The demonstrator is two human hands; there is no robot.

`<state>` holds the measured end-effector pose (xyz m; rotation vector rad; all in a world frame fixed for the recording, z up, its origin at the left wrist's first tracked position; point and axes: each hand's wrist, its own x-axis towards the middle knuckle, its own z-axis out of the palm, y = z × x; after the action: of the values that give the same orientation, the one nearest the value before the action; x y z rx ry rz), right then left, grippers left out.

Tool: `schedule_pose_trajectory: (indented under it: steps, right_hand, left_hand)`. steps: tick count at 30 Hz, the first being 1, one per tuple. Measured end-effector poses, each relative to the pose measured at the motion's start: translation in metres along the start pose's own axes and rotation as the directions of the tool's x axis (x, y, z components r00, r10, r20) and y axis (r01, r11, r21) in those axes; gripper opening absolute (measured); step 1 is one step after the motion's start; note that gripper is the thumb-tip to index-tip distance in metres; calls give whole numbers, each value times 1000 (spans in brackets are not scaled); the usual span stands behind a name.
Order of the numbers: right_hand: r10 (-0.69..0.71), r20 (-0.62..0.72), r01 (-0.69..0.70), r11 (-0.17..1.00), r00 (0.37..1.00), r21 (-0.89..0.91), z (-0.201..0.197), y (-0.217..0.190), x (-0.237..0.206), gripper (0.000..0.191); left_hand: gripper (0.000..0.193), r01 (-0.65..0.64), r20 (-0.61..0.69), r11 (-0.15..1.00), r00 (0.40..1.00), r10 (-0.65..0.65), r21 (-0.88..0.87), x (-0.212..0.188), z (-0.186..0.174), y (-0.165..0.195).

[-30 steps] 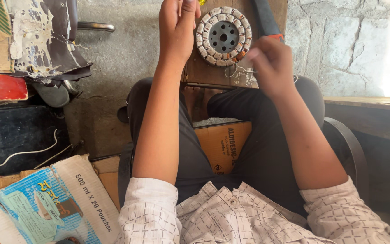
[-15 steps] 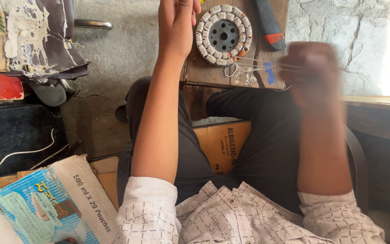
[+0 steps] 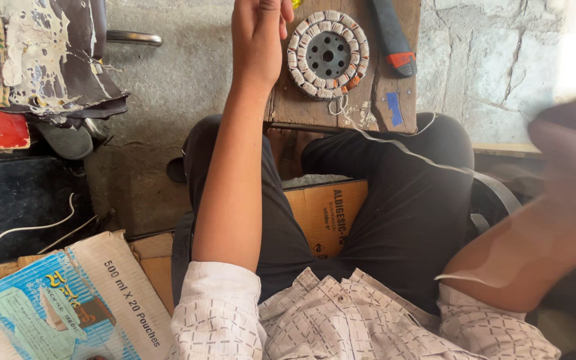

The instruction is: The person sits at a low wooden workbench and uses a screwdriver to adjust and secure a circular electrical component with copper windings. They repeatedly tighten and reposition the component while handling thin wires.

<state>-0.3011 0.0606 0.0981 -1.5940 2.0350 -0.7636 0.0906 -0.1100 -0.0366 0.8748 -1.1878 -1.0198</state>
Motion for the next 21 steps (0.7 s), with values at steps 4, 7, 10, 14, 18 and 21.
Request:
schedule_pose_trajectory:
  steps: [4, 7, 10, 14, 18, 21]
  right_hand:
    - [-280, 74, 273, 958, 957, 90, 102, -65, 30, 18]
    - [-480, 130, 494, 862, 867, -111, 154, -95, 32, 16]
    - [-507, 138, 524, 836, 851, -160, 173, -111, 33, 11]
    - [-498, 127, 514, 834, 858, -200, 185, -118, 28, 11]
    - [-534, 119, 544, 789, 837, -287, 197, -107, 24, 11]
    - [-548, 107, 544, 750, 829, -375, 211, -103, 23, 13]
  left_hand:
    - [45, -4, -11, 1000, 1000, 4, 30, -1, -2, -2]
    - [43, 7, -19, 998, 1000, -6, 63, 0, -3, -4]
    - [41, 30, -31, 998, 999, -28, 61, 1, -3, -4]
    - [38, 58, -54, 991, 997, -52, 124, 1, -4, -4]
    - [35, 6, -59, 982, 998, 6, 191, -1, -7, -4]
    - [34, -9, -61, 977, 998, 23, 213, -3, -7, -5]
